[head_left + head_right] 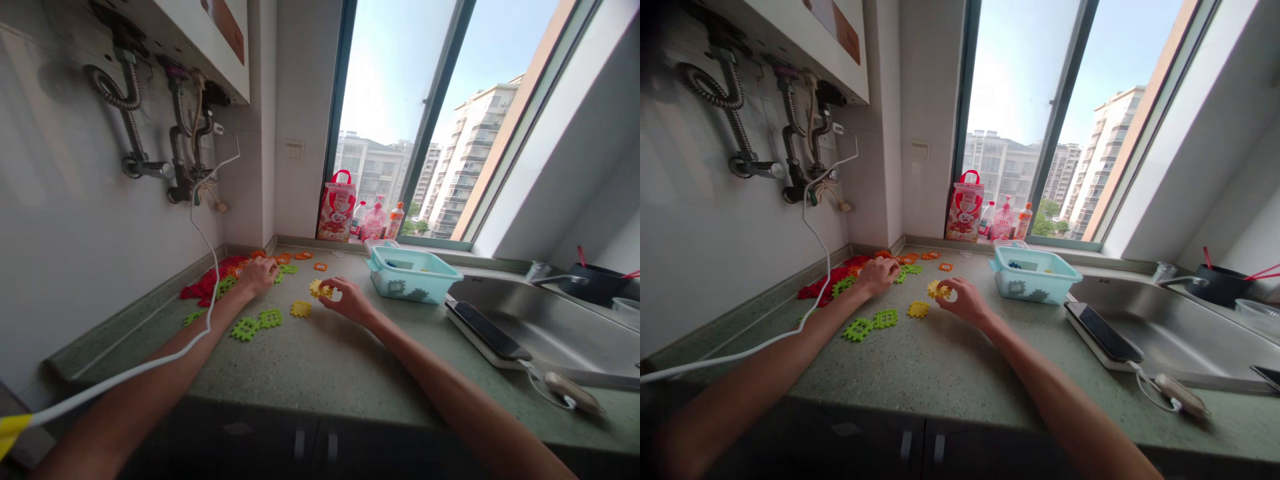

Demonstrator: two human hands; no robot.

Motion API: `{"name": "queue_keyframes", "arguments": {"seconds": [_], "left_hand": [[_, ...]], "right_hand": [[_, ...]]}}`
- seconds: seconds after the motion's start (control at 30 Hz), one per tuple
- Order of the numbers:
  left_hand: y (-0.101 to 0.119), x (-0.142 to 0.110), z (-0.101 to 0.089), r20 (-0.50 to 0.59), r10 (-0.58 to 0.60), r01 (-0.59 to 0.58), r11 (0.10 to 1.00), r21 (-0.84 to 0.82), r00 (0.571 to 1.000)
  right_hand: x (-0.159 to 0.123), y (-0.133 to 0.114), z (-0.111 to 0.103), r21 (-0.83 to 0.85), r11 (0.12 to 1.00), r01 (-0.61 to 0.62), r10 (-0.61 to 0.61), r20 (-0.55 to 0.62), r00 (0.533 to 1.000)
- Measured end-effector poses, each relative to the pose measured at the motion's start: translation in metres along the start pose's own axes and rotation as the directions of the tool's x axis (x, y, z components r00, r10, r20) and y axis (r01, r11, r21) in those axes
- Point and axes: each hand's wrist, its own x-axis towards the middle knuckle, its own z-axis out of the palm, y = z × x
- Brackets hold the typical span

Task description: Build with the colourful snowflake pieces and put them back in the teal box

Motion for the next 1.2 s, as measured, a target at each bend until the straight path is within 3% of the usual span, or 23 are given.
{"name": "queue_keyframes", "arguments": {"seconds": [0.1,0.17,0.3,0.43,0.7,0.83,0.97,1.03,1.1,1.2], "left_hand": [[-0.008,-0.001,0.01,0.005,-0.025,0.025,0.999,0.047,1.0],[-0.01,-0.002,0.016,0.016,-0.042,0.041,0.998,0.046,0.999],[-0.011,-0.003,0.022,0.012,-0.05,0.05,0.998,0.035,0.999],[-0.013,-0.003,0.023,0.024,-0.064,0.065,0.998,-0.02,0.998],[-0.012,-0.003,0.023,0.042,-0.068,0.069,0.997,-0.037,0.997],[-0.015,-0.004,0.023,0.04,-0.062,0.063,0.998,-0.027,0.997],[-0.016,-0.005,0.02,0.048,-0.093,0.094,0.995,-0.029,0.995],[-0.015,-0.005,0.018,0.057,-0.099,0.102,0.993,-0.05,0.993],[-0.014,-0.006,0.015,0.061,-0.094,0.099,0.992,-0.08,0.994],[-0.013,-0.006,0.015,0.079,-0.061,0.07,0.99,-0.126,0.995]], "right_hand": [[0.003,-0.025,0.008,0.026,1.0,0.012,-0.007,-0.157,0.988],[0.003,-0.037,0.016,0.034,0.999,-0.004,0.01,-0.175,0.985],[-0.002,-0.042,0.032,0.02,1.0,0.01,-0.009,-0.009,1.0],[-0.006,-0.041,0.039,-0.005,0.999,0.031,-0.03,0.184,0.982],[-0.004,-0.041,0.033,0.006,0.999,0.038,-0.038,0.244,0.969],[-0.003,-0.037,0.025,-0.055,0.986,0.156,-0.136,0.262,0.956],[0.002,-0.02,-0.003,-0.215,0.903,0.373,-0.333,0.199,0.922],[0.005,-0.003,-0.029,-0.369,0.854,0.366,-0.357,0.097,0.929],[0.005,0.019,-0.061,-0.534,0.819,0.21,-0.293,-0.075,0.953],[-0.006,0.059,-0.111,-0.674,0.712,-0.194,-0.079,-0.352,0.933]]}}
